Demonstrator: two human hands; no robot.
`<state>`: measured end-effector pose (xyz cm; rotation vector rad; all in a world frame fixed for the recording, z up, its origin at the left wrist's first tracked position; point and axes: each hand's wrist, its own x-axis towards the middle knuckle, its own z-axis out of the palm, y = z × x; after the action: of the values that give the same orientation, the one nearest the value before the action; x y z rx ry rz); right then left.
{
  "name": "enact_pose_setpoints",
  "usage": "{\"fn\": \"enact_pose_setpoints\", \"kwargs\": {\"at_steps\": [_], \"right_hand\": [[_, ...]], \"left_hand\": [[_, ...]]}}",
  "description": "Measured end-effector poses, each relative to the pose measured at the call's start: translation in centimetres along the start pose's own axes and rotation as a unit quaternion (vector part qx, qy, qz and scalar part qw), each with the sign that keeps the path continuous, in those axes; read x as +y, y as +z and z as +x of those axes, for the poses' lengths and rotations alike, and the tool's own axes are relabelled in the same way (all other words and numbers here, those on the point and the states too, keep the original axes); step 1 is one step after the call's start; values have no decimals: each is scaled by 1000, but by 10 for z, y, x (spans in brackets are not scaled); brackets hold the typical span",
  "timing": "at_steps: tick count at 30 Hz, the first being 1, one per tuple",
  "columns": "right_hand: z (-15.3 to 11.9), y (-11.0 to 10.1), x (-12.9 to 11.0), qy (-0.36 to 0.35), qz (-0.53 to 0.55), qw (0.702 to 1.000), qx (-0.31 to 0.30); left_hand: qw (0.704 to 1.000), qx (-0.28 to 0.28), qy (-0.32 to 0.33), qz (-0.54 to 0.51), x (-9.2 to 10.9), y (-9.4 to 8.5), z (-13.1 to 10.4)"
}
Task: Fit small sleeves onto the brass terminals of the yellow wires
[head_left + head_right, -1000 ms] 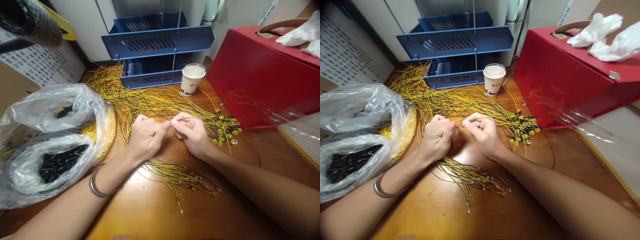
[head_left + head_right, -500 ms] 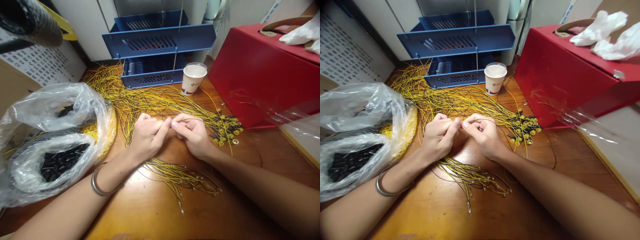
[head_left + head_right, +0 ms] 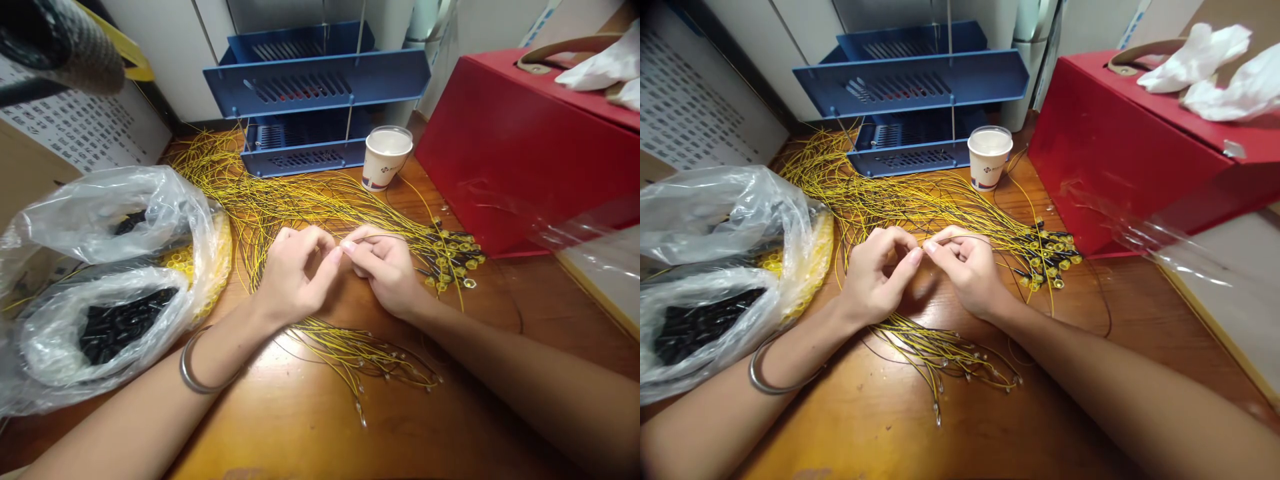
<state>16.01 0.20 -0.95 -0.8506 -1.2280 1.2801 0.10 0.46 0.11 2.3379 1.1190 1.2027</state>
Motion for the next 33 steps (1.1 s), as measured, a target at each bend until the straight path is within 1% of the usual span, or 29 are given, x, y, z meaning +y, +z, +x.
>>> {"fn": "enact_pose_setpoints", "kwargs": {"at_steps": [3, 5, 14, 17, 21, 24, 27, 30, 33], "right_hand": [[-1, 0, 0, -1, -17, 1000, 0], [-2, 0, -1, -6, -22, 1000, 3], [0, 2, 0, -4, -14, 999, 31], [1, 1, 3, 2, -3, 999, 41], [3, -1, 6, 14, 12, 998, 52], [4, -2, 7, 20, 18, 998, 57], [4, -2, 7, 20, 20, 997, 65], [4, -1, 6, 17, 15, 997, 69], [4, -1, 6, 9, 18, 998, 67]], "left_hand": [[1000, -2, 24, 9, -1, 0, -1], [1000, 2, 24, 13, -2, 1, -1], [999, 8, -36, 32, -1, 3, 1], [998, 9, -47, 37, -2, 4, 2], [997, 36, -53, 30, -3, 5, 2], [995, 66, -75, 21, -3, 5, 2], [992, 80, -95, -10, -3, 3, 1], [992, 81, -87, -33, -3, 2, 0], [996, 69, -60, -20, -1, 2, -1]]}}
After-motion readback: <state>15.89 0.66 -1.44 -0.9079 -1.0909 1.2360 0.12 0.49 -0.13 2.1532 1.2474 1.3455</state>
